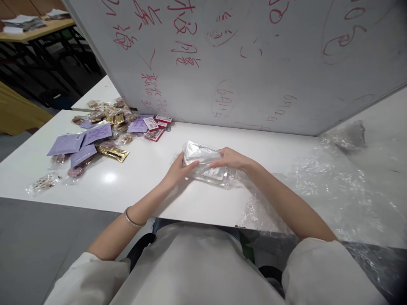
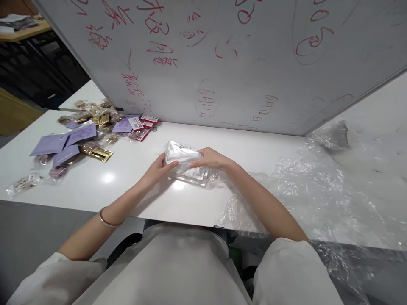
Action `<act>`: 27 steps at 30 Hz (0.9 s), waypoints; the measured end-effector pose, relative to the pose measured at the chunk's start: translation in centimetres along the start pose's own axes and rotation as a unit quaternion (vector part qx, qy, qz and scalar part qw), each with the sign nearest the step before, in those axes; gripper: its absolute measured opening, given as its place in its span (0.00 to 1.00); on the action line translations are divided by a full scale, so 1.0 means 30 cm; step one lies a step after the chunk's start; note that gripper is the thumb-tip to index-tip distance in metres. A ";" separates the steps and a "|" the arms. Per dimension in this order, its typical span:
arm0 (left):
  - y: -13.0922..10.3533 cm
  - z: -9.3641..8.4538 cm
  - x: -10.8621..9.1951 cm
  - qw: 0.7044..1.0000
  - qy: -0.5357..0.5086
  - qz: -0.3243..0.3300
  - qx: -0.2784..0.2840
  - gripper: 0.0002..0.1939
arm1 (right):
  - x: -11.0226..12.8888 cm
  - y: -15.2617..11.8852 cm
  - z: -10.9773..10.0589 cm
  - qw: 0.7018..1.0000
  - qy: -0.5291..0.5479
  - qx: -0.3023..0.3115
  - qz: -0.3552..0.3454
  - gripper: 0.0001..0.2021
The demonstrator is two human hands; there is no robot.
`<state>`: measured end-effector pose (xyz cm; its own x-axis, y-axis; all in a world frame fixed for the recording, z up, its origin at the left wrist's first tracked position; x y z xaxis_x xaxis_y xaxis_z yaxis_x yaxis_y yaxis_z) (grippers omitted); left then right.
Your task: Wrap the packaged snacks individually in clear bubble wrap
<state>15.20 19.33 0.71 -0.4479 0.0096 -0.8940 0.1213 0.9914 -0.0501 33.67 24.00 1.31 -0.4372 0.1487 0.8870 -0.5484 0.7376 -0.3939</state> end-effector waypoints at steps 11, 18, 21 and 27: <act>0.079 0.192 -0.199 0.935 -0.347 -0.042 0.057 0.25 | 0.000 -0.325 -0.088 0.947 0.111 -0.290 -0.081 0.34; 0.016 0.360 -0.231 0.959 -0.216 -0.063 0.173 0.21 | -0.300 -0.738 -0.321 0.772 0.343 -0.535 -0.001 0.08; -0.008 0.349 -0.176 0.957 -0.212 -0.088 0.178 0.23 | -0.421 -0.980 -0.493 0.551 0.422 -0.715 -0.082 0.05; -0.001 0.334 -0.123 0.951 -0.233 -0.127 0.161 0.24 | -0.342 -1.137 -0.978 0.541 0.227 -0.809 0.028 0.13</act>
<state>25.72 17.95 -0.45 -0.0668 -0.3576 -0.9315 0.3607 0.8618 -0.3567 77.77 16.63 12.70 0.0004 0.0765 0.9971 0.9599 0.2794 -0.0218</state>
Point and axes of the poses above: each hand's wrist, its own y-axis towards the middle knuckle, its own z-axis out of the palm, x = y × z, the point moved 7 cm from there along y, towards the middle knuckle, and after that the axes turned 7 degrees about y, right-handed, at the moved point
